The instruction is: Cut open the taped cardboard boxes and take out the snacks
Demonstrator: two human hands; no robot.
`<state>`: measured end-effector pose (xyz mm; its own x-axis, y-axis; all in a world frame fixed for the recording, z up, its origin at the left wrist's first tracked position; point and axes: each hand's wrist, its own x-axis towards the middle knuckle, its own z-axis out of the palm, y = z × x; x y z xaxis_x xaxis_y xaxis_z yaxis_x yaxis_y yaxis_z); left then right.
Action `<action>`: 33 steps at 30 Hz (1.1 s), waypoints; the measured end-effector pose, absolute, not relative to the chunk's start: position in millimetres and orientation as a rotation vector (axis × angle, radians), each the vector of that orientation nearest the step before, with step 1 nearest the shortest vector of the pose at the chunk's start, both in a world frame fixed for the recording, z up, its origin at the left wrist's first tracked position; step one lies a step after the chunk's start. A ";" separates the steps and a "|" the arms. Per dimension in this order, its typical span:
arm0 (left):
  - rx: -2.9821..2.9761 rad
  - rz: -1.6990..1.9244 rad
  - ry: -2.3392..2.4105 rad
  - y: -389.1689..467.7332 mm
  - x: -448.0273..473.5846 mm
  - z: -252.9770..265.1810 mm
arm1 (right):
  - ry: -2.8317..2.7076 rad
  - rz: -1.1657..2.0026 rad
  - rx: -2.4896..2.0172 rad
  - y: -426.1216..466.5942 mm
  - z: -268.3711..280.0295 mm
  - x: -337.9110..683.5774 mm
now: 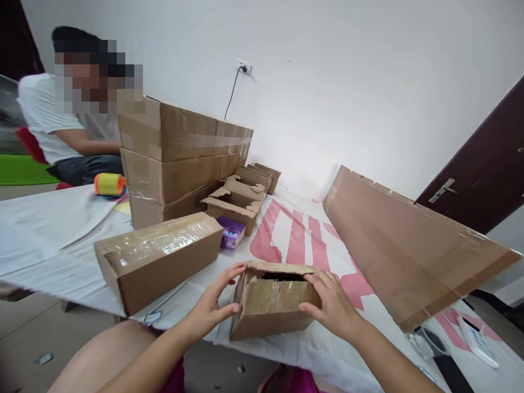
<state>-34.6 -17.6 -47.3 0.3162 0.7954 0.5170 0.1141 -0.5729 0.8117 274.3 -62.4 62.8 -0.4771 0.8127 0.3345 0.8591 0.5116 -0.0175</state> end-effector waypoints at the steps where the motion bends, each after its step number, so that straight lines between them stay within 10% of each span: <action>1: 1.915 1.284 0.798 -18.0 -34.4 -47.7 | -2.457 -0.208 -1.384 -68.8 69.2 272.0; 33: 2.008 1.278 0.804 -27.9 -21.2 -55.4 | -2.283 0.233 -1.364 -43.7 55.2 258.2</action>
<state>-21.2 -27.9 -55.4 0.3470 0.7618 0.5470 0.1632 -0.6234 0.7646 258.2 -43.7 55.2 -0.3972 0.8659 0.3041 0.7866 0.4920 -0.3732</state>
